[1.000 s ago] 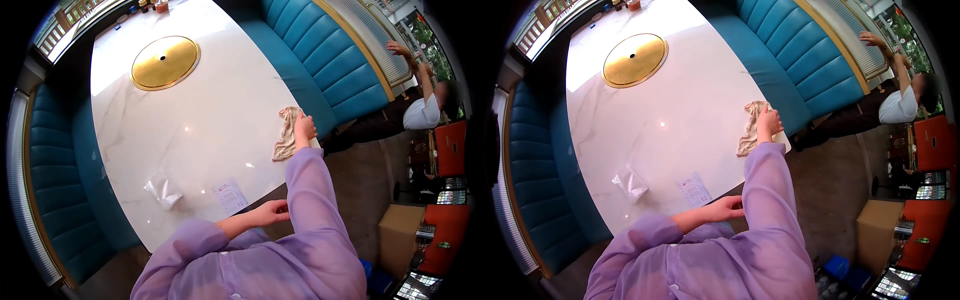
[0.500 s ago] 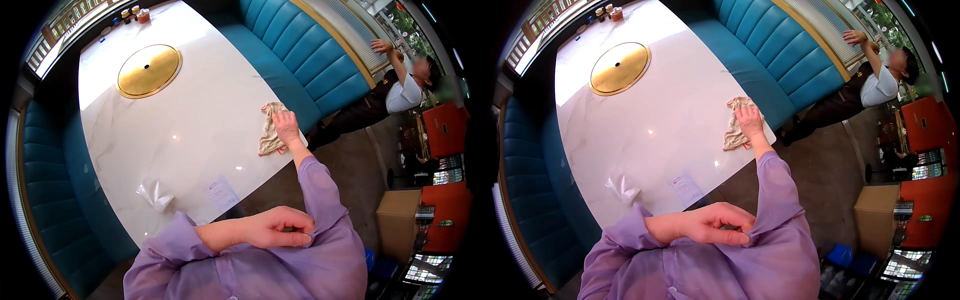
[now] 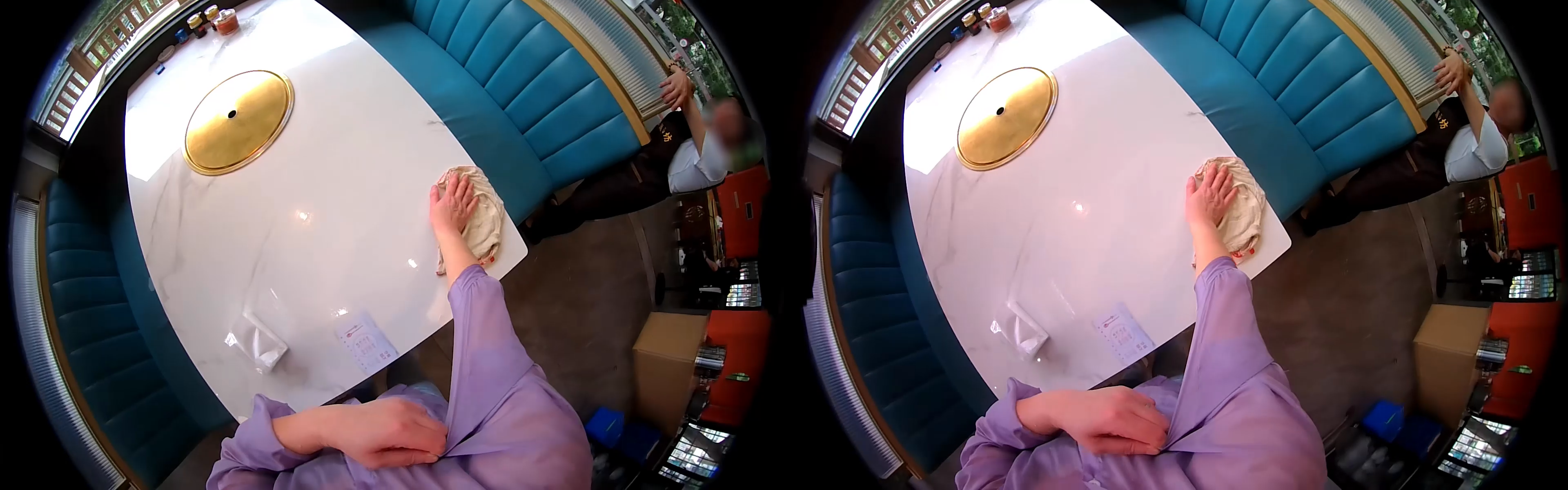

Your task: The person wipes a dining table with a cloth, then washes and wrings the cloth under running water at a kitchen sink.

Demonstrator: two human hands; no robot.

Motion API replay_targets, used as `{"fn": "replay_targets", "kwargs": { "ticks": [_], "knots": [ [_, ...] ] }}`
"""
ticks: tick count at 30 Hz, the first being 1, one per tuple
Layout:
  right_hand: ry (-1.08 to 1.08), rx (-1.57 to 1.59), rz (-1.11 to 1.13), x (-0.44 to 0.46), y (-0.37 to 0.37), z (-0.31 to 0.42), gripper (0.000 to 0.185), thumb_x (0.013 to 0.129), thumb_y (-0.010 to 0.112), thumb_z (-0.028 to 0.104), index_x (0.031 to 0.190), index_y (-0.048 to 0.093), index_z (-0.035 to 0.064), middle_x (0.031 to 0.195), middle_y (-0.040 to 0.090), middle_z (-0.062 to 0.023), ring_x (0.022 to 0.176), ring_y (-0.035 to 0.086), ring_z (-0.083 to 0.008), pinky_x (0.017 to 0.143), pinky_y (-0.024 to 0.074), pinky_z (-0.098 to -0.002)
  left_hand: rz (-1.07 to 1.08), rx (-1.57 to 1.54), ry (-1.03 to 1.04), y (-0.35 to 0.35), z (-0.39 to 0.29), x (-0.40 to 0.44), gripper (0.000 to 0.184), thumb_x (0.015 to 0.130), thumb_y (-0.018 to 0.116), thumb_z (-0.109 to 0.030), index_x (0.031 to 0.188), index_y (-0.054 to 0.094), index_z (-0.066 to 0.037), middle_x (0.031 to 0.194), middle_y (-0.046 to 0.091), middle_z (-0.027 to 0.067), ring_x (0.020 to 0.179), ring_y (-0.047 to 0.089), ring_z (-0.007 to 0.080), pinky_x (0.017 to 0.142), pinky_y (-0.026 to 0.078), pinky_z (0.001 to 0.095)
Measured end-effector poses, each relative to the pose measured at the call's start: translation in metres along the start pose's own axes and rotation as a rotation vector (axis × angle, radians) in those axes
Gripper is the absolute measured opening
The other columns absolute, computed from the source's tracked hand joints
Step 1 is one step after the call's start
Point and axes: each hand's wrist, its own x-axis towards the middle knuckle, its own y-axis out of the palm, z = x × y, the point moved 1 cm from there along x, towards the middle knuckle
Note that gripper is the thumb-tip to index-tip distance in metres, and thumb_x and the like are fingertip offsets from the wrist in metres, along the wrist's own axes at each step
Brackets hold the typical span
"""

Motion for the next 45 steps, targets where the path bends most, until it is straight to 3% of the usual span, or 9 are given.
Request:
{"fn": "replay_targets", "kwargs": {
  "ticks": [4,8,12,20,30,34,40,42,45],
  "knots": [
    [-0.393,0.101,0.075,0.031,-0.012,-0.045,0.053,0.085,0.039,0.046,0.133,0.032,0.024,0.139,0.027,-0.0071,0.129,0.022,-0.0256,0.105,0.0112,-0.0465,-0.009,-0.047,0.0,-0.002,0.034,0.022,0.012,0.086,0.047,-0.007,0.077,0.049,0.001,0.07,0.046,0.0096,0.064,0.047,0.0261,0.057,0.037,0.0335],
    [-0.277,0.104,0.064,0.016,-0.017,-0.113,0.047,0.086,0.039,0.043,0.131,0.034,0.0295,0.139,0.028,-0.0051,0.128,0.025,-0.0263,0.104,0.0144,-0.0463,0.02,-0.111,-0.04,0.0,0.049,0.032,0.008,0.082,0.049,-0.006,0.077,0.05,0.0,0.072,0.049,0.0097,0.066,0.049,0.026,0.058,0.039,0.0329],
    [-0.223,0.16,0.052,-0.053,-0.029,-0.147,0.048,0.088,0.037,0.04,0.131,0.037,0.0186,0.139,0.028,-0.0077,0.127,0.026,-0.0288,0.104,0.016,-0.0447,0.05,-0.131,-0.118,0.009,0.051,0.024,0.008,0.081,0.051,-0.005,0.075,0.051,0.0,0.072,0.05,0.0089,0.067,0.05,0.0235,0.059,0.039,0.032],
    [-0.325,0.286,0.15,-0.255,-0.079,-0.02,0.055,0.086,0.041,0.037,0.129,0.035,0.0033,0.139,0.022,-0.019,0.128,0.021,-0.0359,0.103,0.0142,-0.0484,-0.177,-0.149,-0.287,0.032,0.054,-0.044,0.017,0.086,0.051,-0.014,0.096,0.06,-0.002,0.082,0.057,0.0055,0.072,0.052,0.0138,0.063,0.04,0.0254],
    [-1.299,0.476,0.329,-0.23,-0.076,0.058,0.047,0.083,0.047,0.032,0.125,0.043,0.0097,0.136,0.032,-0.011,0.123,0.033,-0.0285,0.101,0.0238,-0.0436,-0.928,-0.461,-0.661,0.074,0.037,-0.158,0.021,0.086,0.052,-0.015,0.102,0.058,-0.002,0.08,0.055,-0.0006,0.073,0.048,0.0058,0.064,0.039,0.0207],
    [-0.828,0.227,0.085,-0.126,-0.048,0.033,0.047,0.086,0.042,0.034,0.129,0.038,0.0145,0.136,0.032,-0.0092,0.126,0.028,-0.0268,0.103,0.0205,-0.0423,-1.301,-0.489,-0.662,0.072,0.04,-0.185,0.018,0.084,0.053,-0.014,0.096,0.059,-0.002,0.075,0.052,-0.0019,0.064,0.045,0.0038,0.057,0.036,0.0182],
    [-0.035,0.008,0.031,0.048,0.013,0.029,0.05,0.09,0.029,0.039,0.131,0.035,0.0119,0.138,0.03,-0.0105,0.129,0.023,-0.026,0.104,0.0161,-0.041,-1.854,0.587,-0.756,0.052,0.069,-0.236,0.021,0.079,0.056,-0.009,0.099,0.056,-0.003,0.081,0.053,0.002,0.068,0.047,0.009,0.061,0.038,0.0216],
    [-0.044,0.025,-0.001,0.087,0.021,0.068,0.051,0.09,0.03,0.039,0.131,0.035,0.0096,0.137,0.03,-0.0123,0.128,0.023,-0.0264,0.104,0.0163,-0.0411,-2.035,1.089,-0.853,0.044,0.065,-0.234,0.037,0.074,0.061,-0.011,0.109,0.051,-0.005,0.098,0.051,0.0065,0.081,0.047,0.0155,0.069,0.038,0.027],
    [-0.424,0.138,-0.056,0.094,0.036,0.168,0.053,0.089,0.032,0.041,0.129,0.037,0.0055,0.136,0.032,-0.0149,0.127,0.027,-0.0279,0.104,0.0176,-0.0425,-2.092,0.983,-1.066,0.023,0.077,-0.236,0.066,0.068,0.068,-0.02,0.125,0.037,-0.006,0.123,0.038,0.0154,0.111,0.038,0.0288,0.091,0.031,0.0385]
  ]
}}
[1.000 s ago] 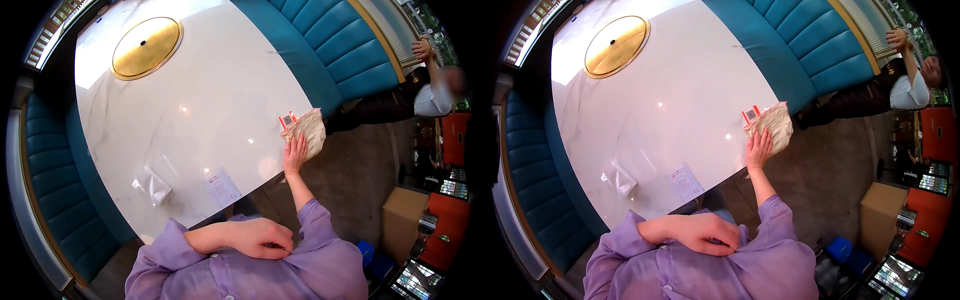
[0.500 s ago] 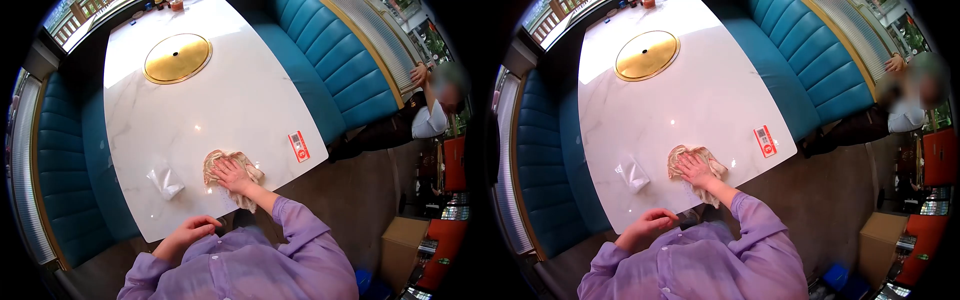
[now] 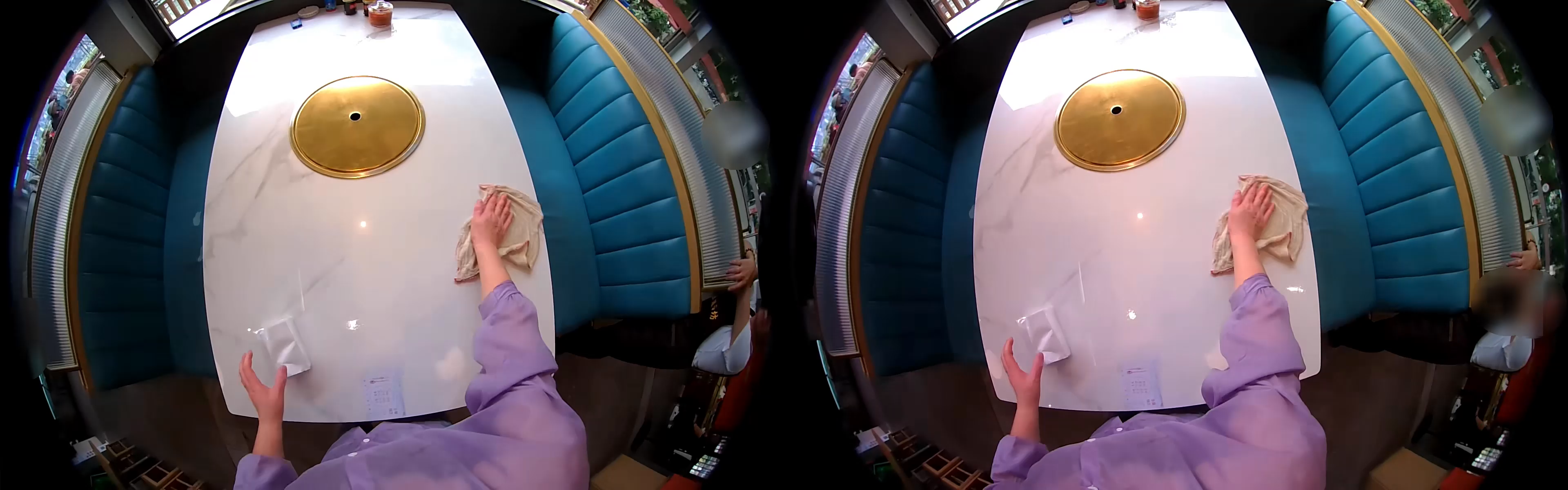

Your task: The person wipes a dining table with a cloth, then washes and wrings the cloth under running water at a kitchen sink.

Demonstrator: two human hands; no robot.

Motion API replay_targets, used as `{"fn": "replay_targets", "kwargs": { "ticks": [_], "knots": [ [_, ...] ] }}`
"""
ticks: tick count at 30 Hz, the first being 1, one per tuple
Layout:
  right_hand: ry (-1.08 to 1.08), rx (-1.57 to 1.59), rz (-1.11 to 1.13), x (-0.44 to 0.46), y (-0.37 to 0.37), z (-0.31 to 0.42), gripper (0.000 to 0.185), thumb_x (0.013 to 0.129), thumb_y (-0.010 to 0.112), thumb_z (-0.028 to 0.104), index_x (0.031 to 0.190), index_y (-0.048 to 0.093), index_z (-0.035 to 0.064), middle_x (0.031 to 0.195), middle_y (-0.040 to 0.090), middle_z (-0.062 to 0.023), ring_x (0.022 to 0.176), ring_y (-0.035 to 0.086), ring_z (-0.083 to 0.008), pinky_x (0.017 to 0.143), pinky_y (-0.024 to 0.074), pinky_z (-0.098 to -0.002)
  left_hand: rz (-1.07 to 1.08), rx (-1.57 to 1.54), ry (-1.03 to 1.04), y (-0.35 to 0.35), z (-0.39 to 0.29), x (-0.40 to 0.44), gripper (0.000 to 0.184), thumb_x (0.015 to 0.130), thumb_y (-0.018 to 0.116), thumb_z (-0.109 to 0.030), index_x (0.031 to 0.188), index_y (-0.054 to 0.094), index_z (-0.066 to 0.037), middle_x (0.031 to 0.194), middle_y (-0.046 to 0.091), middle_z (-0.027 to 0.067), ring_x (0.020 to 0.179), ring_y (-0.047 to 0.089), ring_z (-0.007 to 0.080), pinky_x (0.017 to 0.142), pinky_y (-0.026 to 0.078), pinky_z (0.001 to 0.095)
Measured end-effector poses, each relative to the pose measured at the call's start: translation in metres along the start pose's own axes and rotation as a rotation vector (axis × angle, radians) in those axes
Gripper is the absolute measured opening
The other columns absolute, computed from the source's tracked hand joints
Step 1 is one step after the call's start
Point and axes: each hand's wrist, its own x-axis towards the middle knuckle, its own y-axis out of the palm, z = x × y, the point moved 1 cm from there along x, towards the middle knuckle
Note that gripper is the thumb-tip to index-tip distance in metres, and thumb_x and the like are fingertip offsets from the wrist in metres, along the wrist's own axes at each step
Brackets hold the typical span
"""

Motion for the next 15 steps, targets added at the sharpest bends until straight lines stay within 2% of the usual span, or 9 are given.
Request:
{"fn": "replay_targets", "kwargs": {
  "ticks": [1,2,4,7,8,10,12,14,15],
  "knots": [
    [-0.185,0.083,0.001,-0.003,0.002,0.043,0.053,0.089,0.033,0.04,0.128,0.037,0.0047,0.135,0.032,-0.0157,0.127,0.027,-0.028,0.104,0.0181,-0.0428,-0.022,0.082,0.033,0.007,-0.004,0.003,0.075,0.066,0.07,-0.023,0.128,0.032,-0.006,0.128,0.034,0.0181,0.118,0.033,0.0323,0.096,0.028,0.0414],
    [-0.388,0.179,0.034,-0.013,-0.003,0.085,0.052,0.088,0.035,0.038,0.128,0.038,0.0045,0.135,0.032,-0.0156,0.127,0.026,-0.0278,0.104,0.0172,-0.0424,-0.026,0.088,0.019,0.015,-0.01,0.006,0.075,0.066,0.07,-0.023,0.128,0.032,-0.006,0.128,0.034,0.0181,0.118,0.033,0.0323,0.096,0.028,0.0414],
    [-0.67,0.383,0.163,-0.08,-0.025,0.149,0.049,0.086,0.039,0.034,0.126,0.039,0.0049,0.136,0.031,-0.0147,0.127,0.025,-0.0269,0.105,0.0153,-0.0418,0.024,0.191,0.0,0.025,-0.01,0.013,0.09,0.062,0.073,-0.028,0.134,0.023,-0.006,0.133,0.027,0.0225,0.124,0.024,0.0368,0.102,0.02,0.0446],
    [-1.014,0.504,0.468,-0.178,-0.06,0.156,0.051,0.086,0.04,0.034,0.129,0.035,0.0067,0.14,0.024,-0.0117,0.13,0.021,-0.026,0.106,0.0136,-0.0414,0.039,0.299,-0.034,0.039,0.003,0.023,0.096,0.06,0.074,-0.03,0.135,0.02,-0.007,0.132,0.028,0.0234,0.124,0.026,0.0372,0.101,0.022,0.0442],
    [-1.093,0.501,0.438,-0.191,-0.065,0.138,0.051,0.085,0.043,0.035,0.128,0.038,0.0089,0.139,0.026,-0.0112,0.129,0.024,-0.026,0.106,0.0154,-0.0417,0.031,0.296,-0.035,0.038,0.005,0.024,0.096,0.06,0.074,-0.03,0.135,0.02,-0.007,0.132,0.028,0.0234,0.124,0.026,0.0372,0.101,0.022,0.0442],
    [-1.047,0.506,0.393,-0.165,-0.072,0.09,0.05,0.083,0.047,0.036,0.126,0.042,0.0104,0.136,0.032,-0.0112,0.126,0.029,-0.0262,0.104,0.0183,-0.0426,0.1,0.243,-0.09,0.042,0.007,0.031,0.096,0.059,0.074,-0.027,0.136,0.019,-0.007,0.131,0.029,0.0223,0.121,0.029,0.0367,0.099,0.027,0.0435],
    [-0.812,0.321,0.248,-0.111,-0.068,0.037,0.047,0.08,0.05,0.035,0.118,0.049,0.0086,0.119,0.048,-0.0141,0.114,0.04,-0.0299,0.102,0.0223,-0.0457,0.106,0.179,-0.098,0.042,0.004,0.033,0.089,0.062,0.071,-0.021,0.135,0.021,-0.007,0.129,0.032,0.0217,0.118,0.033,0.036,0.096,0.03,0.0419],
    [-0.464,0.105,0.076,-0.047,-0.039,-0.008,0.045,0.082,0.047,0.035,0.117,0.049,0.0072,0.116,0.047,-0.0167,0.113,0.039,-0.0334,0.101,0.0215,-0.0481,0.107,0.13,-0.127,0.045,0.012,0.031,0.083,0.065,0.068,-0.015,0.135,0.022,-0.007,0.127,0.035,0.0211,0.115,0.037,0.0353,0.094,0.034,0.0404],
    [-0.279,0.054,0.03,-0.015,-0.022,-0.024,0.049,0.085,0.043,0.038,0.123,0.044,0.0076,0.124,0.042,-0.0171,0.117,0.035,-0.0334,0.102,0.0184,-0.0469,0.072,0.037,-0.11,0.047,0.017,0.03,0.075,0.068,0.063,-0.008,0.133,0.025,-0.006,0.123,0.038,0.0202,0.11,0.041,0.0331,0.092,0.036,0.038]
  ]
}}
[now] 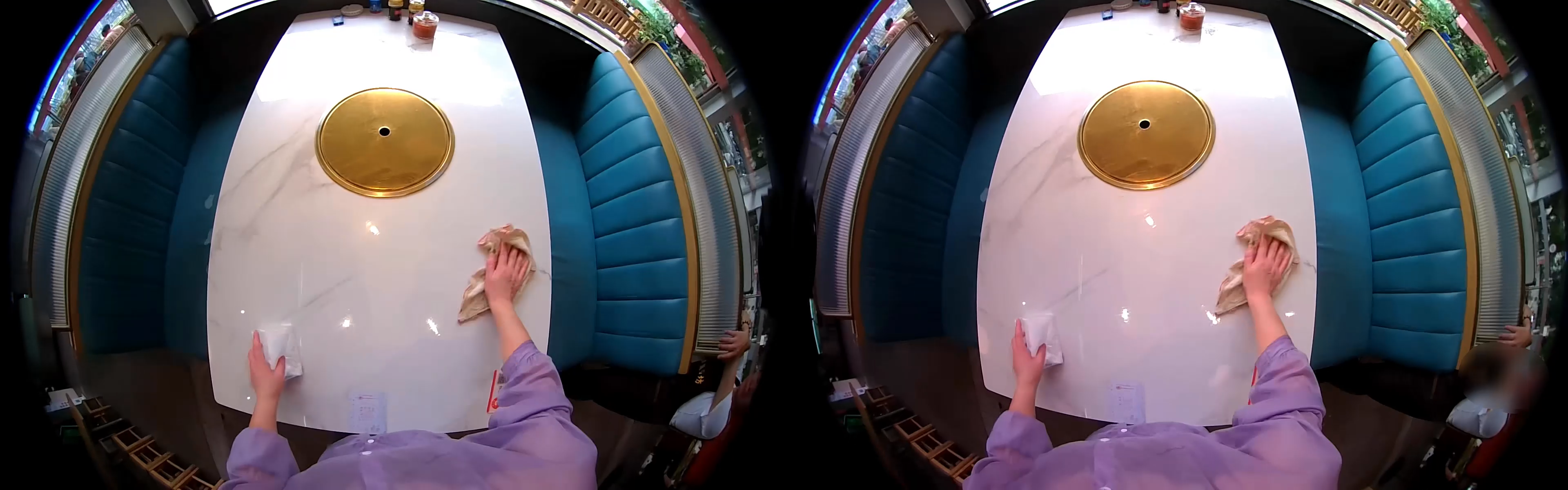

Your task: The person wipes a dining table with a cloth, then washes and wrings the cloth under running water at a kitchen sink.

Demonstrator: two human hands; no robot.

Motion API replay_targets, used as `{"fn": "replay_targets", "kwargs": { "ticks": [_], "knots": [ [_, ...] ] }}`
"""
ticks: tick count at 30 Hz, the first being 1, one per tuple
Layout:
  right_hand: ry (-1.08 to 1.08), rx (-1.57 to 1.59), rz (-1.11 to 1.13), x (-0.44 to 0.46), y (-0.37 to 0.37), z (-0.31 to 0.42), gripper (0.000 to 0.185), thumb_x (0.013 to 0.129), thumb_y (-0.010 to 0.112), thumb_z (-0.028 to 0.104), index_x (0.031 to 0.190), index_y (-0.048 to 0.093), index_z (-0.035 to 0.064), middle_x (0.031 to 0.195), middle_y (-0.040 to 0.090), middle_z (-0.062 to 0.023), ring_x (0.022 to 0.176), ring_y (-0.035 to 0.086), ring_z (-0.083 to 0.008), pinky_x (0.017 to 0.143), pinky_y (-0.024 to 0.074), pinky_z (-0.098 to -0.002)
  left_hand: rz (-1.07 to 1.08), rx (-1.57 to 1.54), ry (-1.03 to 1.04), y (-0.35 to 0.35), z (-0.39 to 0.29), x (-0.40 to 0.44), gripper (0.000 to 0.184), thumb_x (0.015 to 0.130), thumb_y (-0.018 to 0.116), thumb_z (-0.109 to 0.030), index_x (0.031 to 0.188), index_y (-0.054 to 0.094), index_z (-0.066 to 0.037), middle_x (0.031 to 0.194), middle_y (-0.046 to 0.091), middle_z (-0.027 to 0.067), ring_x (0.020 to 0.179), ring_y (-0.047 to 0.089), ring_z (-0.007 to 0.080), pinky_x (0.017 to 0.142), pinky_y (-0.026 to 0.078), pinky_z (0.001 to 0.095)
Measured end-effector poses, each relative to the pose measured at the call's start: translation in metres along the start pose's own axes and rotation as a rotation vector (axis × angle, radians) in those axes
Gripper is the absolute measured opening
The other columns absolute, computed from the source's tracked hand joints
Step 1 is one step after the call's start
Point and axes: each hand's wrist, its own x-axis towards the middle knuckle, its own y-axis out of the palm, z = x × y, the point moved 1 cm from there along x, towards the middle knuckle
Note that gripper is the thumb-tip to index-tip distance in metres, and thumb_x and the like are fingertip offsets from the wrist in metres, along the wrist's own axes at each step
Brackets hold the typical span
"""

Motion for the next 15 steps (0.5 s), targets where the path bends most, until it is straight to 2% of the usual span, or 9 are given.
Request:
{"fn": "replay_targets", "kwargs": {
  "ticks": [1,2,3,5,6,8,10,14,15],
  "knots": [
    [0.243,-0.029,-0.011,0.05,0.015,-0.004,0.054,0.087,0.037,0.041,0.129,0.037,0.0075,0.133,0.034,-0.0166,0.124,0.028,-0.0321,0.103,0.0156,-0.0455,-0.059,-0.085,-0.005,-0.012,0.001,-0.01,0.069,0.07,0.057,-0.001,0.132,0.028,-0.006,0.119,0.042,0.0193,0.106,0.046,0.031,0.09,0.038,0.0356],
    [0.304,-0.065,0.087,0.067,0.025,0.014,0.057,0.088,0.033,0.044,0.131,0.034,0.0062,0.138,0.027,-0.0157,0.129,0.022,-0.0299,0.104,0.014,-0.0444,-0.074,-0.08,-0.031,-0.017,0.004,-0.011,0.069,0.07,0.057,-0.001,0.132,0.028,-0.006,0.119,0.042,0.0193,0.106,0.046,0.031,0.09,0.038,0.0356],
    [0.278,-0.013,0.055,0.076,0.046,0.034,0.058,0.088,0.034,0.043,0.131,0.033,0.0046,0.139,0.026,-0.0153,0.13,0.019,-0.0299,0.104,0.0134,-0.0439,-0.078,-0.186,-0.08,-0.016,0.007,-0.016,0.062,0.073,0.05,0.004,0.131,0.03,-0.004,0.118,0.044,0.0178,0.105,0.048,0.0284,0.091,0.037,0.0331],
    [0.065,0.082,0.054,0.068,0.053,0.107,0.058,0.088,0.034,0.043,0.131,0.032,0.0044,0.139,0.025,-0.0153,0.129,0.02,-0.0305,0.105,0.0124,-0.0438,-0.087,-0.291,-0.153,-0.017,0.017,-0.027,0.056,0.077,0.043,0.009,0.13,0.032,-0.002,0.118,0.045,0.0163,0.103,0.049,0.0258,0.093,0.035,0.0306],
    [-0.098,0.115,0.026,0.051,0.051,0.148,0.058,0.087,0.035,0.042,0.131,0.033,0.0047,0.139,0.026,-0.0156,0.129,0.02,-0.031,0.105,0.012,-0.044,-0.193,-0.305,-0.11,-0.016,0.023,-0.034,0.053,0.078,0.04,0.008,0.13,0.032,-0.002,0.12,0.044,0.0156,0.106,0.048,0.0255,0.094,0.034,0.0311],
    [-0.381,0.248,0.127,0.002,0.027,0.236,0.056,0.087,0.037,0.041,0.13,0.034,0.0057,0.138,0.027,-0.0143,0.129,0.02,-0.0302,0.106,0.012,-0.044,-0.318,-0.31,-0.08,-0.026,0.028,-0.046,0.051,0.079,0.038,0.007,0.129,0.032,-0.002,0.122,0.044,0.0149,0.109,0.046,0.0252,0.095,0.033,0.0316],
    [-0.749,0.406,0.267,-0.077,-0.008,0.307,0.054,0.087,0.038,0.04,0.129,0.035,0.0074,0.139,0.026,-0.0129,0.129,0.021,-0.0295,0.106,0.0121,-0.0435,-0.415,-0.425,-0.221,-0.044,0.026,-0.06,0.048,0.081,0.035,0.006,0.128,0.033,-0.001,0.126,0.041,0.0148,0.115,0.041,0.0251,0.097,0.031,0.0316],
    [-1.339,0.661,0.416,-0.202,-0.046,0.319,0.049,0.086,0.042,0.038,0.128,0.039,0.0124,0.137,0.031,-0.0091,0.127,0.026,-0.0266,0.106,0.0157,-0.0426,-0.614,-0.442,-0.242,-0.075,0.061,-0.095,0.045,0.082,0.036,0.005,0.126,0.036,0.0,0.126,0.042,0.0131,0.116,0.04,0.0231,0.098,0.029,0.0319],
    [-1.337,0.696,0.429,-0.205,-0.047,0.307,0.047,0.085,0.043,0.037,0.126,0.042,0.0139,0.135,0.034,-0.0082,0.125,0.03,-0.0256,0.105,0.0178,-0.0424,-0.621,-0.463,-0.251,-0.083,0.063,-0.102,0.045,0.081,0.036,0.005,0.126,0.036,0.0,0.126,0.041,0.0127,0.116,0.039,0.0227,0.098,0.029,0.0318]
  ]
}}
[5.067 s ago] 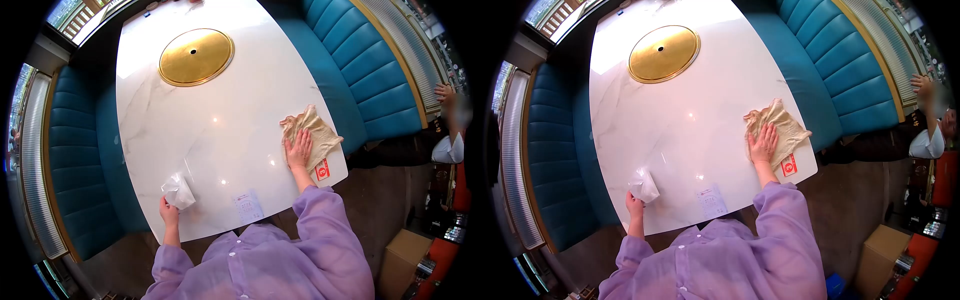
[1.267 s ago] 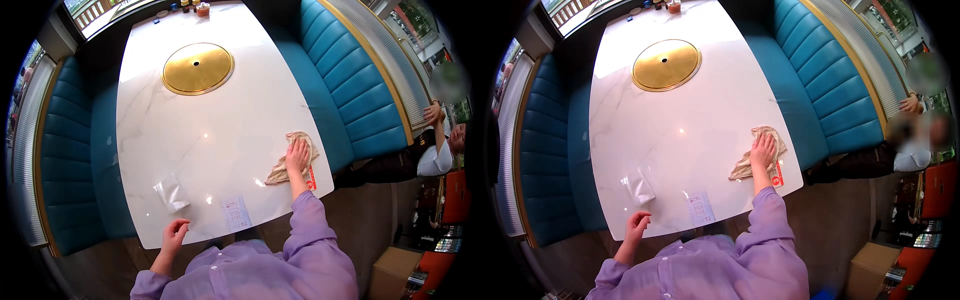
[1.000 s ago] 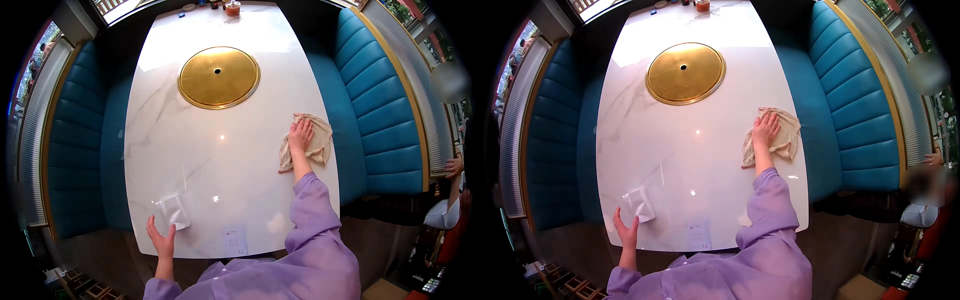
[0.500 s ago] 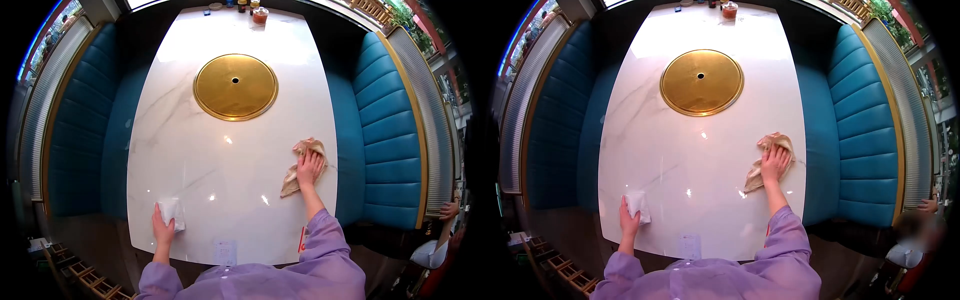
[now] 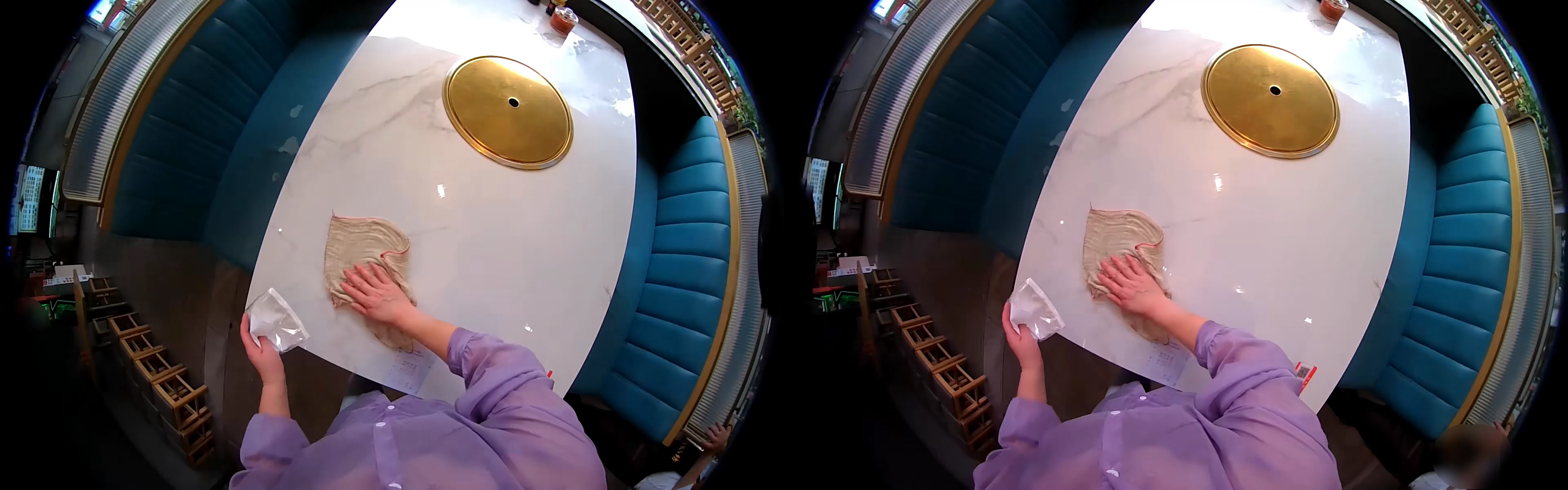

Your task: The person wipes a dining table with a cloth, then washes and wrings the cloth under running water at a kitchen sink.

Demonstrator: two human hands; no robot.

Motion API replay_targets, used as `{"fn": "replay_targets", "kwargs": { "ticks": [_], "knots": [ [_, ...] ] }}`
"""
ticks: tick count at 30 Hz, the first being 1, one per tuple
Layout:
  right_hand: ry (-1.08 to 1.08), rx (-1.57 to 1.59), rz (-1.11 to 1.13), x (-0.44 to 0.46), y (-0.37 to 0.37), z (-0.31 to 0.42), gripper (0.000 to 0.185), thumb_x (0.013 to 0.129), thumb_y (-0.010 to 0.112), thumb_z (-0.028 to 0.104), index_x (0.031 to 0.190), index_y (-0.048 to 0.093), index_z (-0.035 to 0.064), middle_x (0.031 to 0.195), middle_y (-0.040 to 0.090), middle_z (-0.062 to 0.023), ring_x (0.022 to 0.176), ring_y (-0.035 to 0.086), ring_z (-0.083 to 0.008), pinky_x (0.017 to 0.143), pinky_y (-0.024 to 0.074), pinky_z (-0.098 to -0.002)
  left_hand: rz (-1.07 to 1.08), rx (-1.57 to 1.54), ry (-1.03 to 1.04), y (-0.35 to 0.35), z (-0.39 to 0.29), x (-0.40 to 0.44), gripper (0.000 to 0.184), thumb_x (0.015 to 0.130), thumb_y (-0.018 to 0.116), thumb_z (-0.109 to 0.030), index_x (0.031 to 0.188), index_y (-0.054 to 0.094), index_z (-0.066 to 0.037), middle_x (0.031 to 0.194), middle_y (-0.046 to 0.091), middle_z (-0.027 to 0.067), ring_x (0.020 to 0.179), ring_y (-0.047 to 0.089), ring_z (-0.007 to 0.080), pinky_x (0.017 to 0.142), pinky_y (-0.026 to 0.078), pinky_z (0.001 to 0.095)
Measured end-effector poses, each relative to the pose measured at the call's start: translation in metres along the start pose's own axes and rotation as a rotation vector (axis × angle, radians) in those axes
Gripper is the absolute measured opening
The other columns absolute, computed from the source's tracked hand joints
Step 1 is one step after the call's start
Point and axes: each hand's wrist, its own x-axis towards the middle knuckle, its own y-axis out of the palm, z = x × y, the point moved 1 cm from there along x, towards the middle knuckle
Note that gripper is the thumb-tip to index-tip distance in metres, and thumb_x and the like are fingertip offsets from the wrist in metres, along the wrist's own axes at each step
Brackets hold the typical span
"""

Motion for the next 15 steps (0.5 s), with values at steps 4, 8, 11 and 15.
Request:
{"fn": "replay_targets", "kwargs": {
  "ticks": [4,8,11,15],
  "knots": [
    [0.352,-0.211,-0.14,-0.068,-0.061,-0.068,0.044,0.085,0.044,0.036,0.124,0.045,0.0142,0.131,0.039,-0.0096,0.121,0.035,-0.0267,0.102,0.0227,-0.0424,-0.021,-0.047,-0.081,-0.034,0.018,-0.004,0.043,0.081,0.036,0.005,0.125,0.037,-0.001,0.125,0.041,0.0118,0.115,0.04,0.0224,0.097,0.03,0.0315],
    [0.987,-0.562,-0.421,-0.141,-0.097,-0.162,0.047,0.088,0.04,0.035,0.128,0.04,0.0111,0.132,0.037,-0.0146,0.121,0.033,-0.0319,0.1,0.024,-0.0432,0.019,-0.218,-0.228,-0.058,0.053,0.001,0.043,0.082,0.036,0.005,0.124,0.038,-0.002,0.125,0.042,0.0111,0.114,0.041,0.0215,0.096,0.032,0.0309],
    [1.151,-0.618,-0.372,-0.112,-0.068,-0.133,0.049,0.088,0.037,0.039,0.128,0.039,0.0115,0.137,0.031,-0.0119,0.125,0.028,-0.0315,0.103,0.0185,-0.0449,0.074,-0.228,-0.223,-0.076,0.068,0.005,0.047,0.079,0.035,0.006,0.125,0.038,-0.004,0.123,0.042,0.0102,0.112,0.043,0.0216,0.093,0.036,0.0318],
    [0.786,-0.411,-0.231,-0.011,0.015,0.024,0.048,0.085,0.042,0.037,0.127,0.041,0.0132,0.137,0.031,-0.0093,0.127,0.026,-0.0287,0.104,0.016,-0.0463,0.147,-0.283,-0.218,-0.101,0.081,0.013,0.043,0.083,0.037,0.005,0.124,0.038,-0.003,0.123,0.043,0.0109,0.111,0.043,0.0206,0.094,0.035,0.0305]
  ]
}}
